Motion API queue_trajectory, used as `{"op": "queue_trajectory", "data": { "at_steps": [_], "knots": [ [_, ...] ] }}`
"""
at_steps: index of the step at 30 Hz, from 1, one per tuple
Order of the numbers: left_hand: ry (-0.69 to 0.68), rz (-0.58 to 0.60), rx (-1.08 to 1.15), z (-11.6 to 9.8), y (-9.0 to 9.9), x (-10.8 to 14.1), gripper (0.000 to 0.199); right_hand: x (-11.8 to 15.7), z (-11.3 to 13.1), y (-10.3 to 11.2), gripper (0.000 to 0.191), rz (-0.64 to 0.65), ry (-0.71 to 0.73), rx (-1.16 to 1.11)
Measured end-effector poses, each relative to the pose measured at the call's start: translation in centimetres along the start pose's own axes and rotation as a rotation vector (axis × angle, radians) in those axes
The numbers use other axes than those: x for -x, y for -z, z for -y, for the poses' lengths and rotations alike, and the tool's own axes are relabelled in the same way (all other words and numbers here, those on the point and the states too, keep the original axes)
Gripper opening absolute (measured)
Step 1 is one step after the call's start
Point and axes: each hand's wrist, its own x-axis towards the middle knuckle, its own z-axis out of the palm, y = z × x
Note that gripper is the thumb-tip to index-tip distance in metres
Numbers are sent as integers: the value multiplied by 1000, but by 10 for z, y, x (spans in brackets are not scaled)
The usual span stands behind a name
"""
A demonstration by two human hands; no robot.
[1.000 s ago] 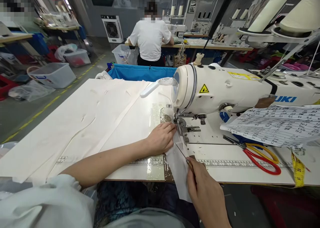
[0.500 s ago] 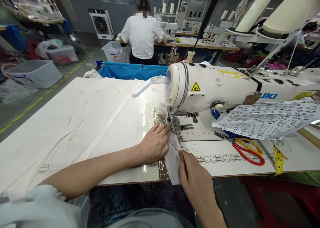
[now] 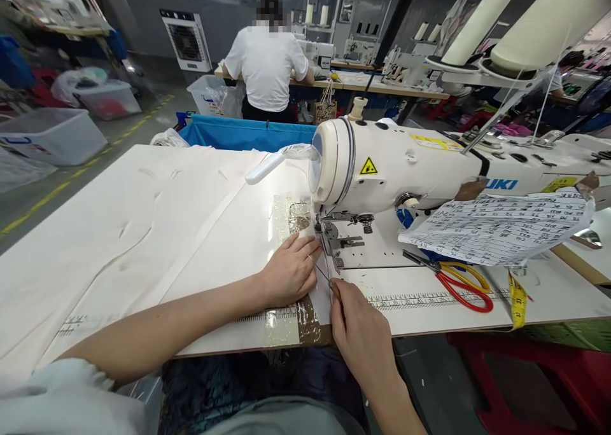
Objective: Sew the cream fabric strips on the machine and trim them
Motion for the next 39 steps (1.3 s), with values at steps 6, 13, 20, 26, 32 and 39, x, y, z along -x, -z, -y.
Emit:
{"op": "queue_trajectory", "data": {
  "at_steps": [6,13,20,26,32,39],
  "knots": [
    [38,-23,-42,6,0,-5,42,-9,-1,-8,27,12,-19,-7],
    [25,-11,-109,23,-1,-11,37,-14,1,-16,32,6,-107,-165],
    [23,-10,-103,15,4,-7,36,-10,4,-15,31,-6,-114,-256],
    [-18,-11,-66,1,-1,-3,40,-9,2,-12,31,-2,-99,-264],
    [-36,12,-95,1,1,-3,42,-1,-8,2,30,103,-175,-309],
    [-22,-11,-71,-3,0,-2,42,7,-22,9,32,95,-293,-364]
  ]
}}
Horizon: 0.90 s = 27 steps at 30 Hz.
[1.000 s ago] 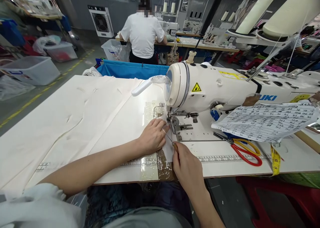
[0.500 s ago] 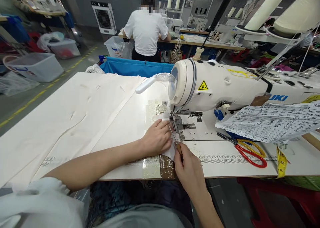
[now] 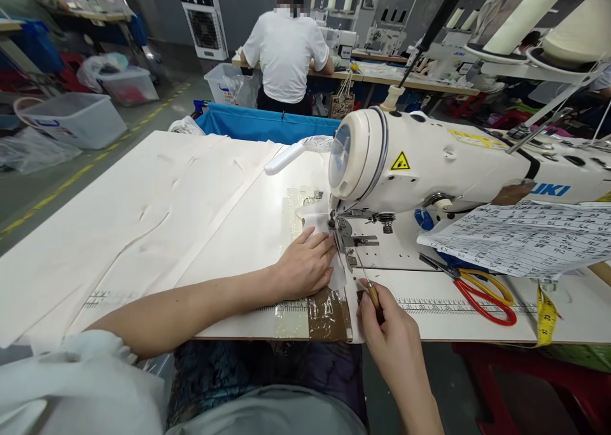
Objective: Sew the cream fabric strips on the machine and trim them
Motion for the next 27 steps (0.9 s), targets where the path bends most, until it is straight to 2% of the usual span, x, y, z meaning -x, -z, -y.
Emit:
{"op": "queue_trajectory", "data": {
  "at_steps": [12,27],
  "knots": [
    [-21,34,6,-2,2,2,43,1,-5,0,37,12,-64,-54],
    [-25,37,19,-3,3,2,45,3,-7,-3,36,-26,-49,-73]
  ]
}}
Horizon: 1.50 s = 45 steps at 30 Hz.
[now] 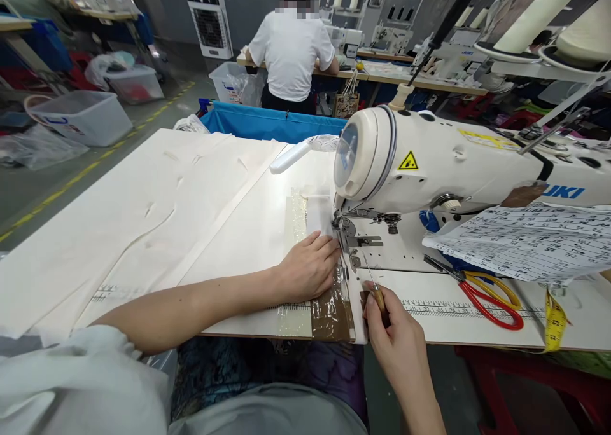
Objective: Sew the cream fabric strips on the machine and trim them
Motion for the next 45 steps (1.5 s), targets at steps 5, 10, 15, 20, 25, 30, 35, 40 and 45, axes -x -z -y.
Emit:
{"op": "queue_trajectory", "data": {
  "at_steps": [5,10,15,20,25,30,35,40,45],
  "knots": [
    [15,-1,-16,4,-3,-2,45,1,2,-1,39,-34,-21,-27],
    [24,-7,-37,10,-5,-7,44,3,9,-3,43,-58,-68,-55],
    [42,-21,-31,16,-4,-13,37,-4,17,-12,33,-84,113,-46],
    [87,16,24,21,-2,-16,36,-20,21,-28,26,-93,402,76],
    [73,-2,57,23,-6,-16,34,-28,22,-38,26,-152,480,267],
    [70,-2,51,24,-7,-16,33,-32,23,-40,30,-168,497,390],
    [83,-5,59,24,-7,-17,32,-34,24,-42,33,-138,456,494],
    [118,-9,71,28,-8,-18,36,-33,28,-46,31,-155,410,583],
    [132,-30,109,33,-10,-17,38,-34,34,-48,35,-141,370,696]
  ]
}}
